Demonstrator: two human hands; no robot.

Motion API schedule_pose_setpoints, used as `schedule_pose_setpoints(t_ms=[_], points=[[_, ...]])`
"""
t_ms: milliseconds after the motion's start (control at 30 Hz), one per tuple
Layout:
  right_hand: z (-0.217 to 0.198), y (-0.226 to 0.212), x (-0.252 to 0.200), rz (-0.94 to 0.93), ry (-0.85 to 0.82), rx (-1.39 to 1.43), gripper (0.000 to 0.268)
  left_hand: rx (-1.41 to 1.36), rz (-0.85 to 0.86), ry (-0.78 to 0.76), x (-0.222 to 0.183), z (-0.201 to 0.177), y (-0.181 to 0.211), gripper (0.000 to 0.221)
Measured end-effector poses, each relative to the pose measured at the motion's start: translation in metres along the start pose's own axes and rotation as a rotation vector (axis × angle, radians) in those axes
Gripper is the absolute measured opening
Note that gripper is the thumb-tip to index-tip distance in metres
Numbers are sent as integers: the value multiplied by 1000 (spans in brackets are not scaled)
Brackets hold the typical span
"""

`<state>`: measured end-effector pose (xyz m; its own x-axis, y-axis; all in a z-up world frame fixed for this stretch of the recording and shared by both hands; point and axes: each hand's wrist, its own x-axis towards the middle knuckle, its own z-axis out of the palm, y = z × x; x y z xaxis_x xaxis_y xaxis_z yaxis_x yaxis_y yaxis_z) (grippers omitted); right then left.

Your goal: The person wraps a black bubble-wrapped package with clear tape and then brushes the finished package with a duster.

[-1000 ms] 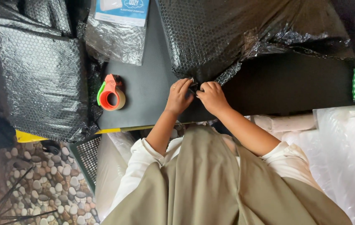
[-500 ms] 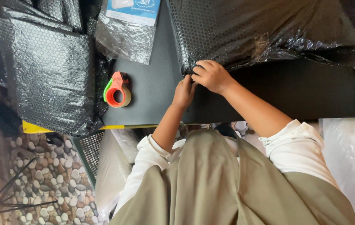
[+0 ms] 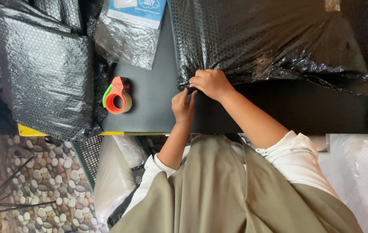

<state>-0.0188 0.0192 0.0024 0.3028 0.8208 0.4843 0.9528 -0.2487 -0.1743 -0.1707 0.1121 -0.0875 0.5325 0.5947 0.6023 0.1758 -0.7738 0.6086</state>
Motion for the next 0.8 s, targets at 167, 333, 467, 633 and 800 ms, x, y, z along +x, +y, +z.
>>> schedule_pose_setpoints(t_ms=[167,333,467,633,800], points=[[-11,-1,10,87,-10,145,24,-80,-77,5,15,-17,4,39],[-9,-3,12,169,-36,198,17,-156,-83,-84,66,-44,18,39],[3,4,14,393,-15,357,30,-338,-43,-301,78,-22,-11,23],[-7,6,6,489,193,823,20,-497,-231,-372,88,-11,-27,19],[-19,-28,-35,-138,250,-143,42,-490,-218,-370,90,4,-45,23]])
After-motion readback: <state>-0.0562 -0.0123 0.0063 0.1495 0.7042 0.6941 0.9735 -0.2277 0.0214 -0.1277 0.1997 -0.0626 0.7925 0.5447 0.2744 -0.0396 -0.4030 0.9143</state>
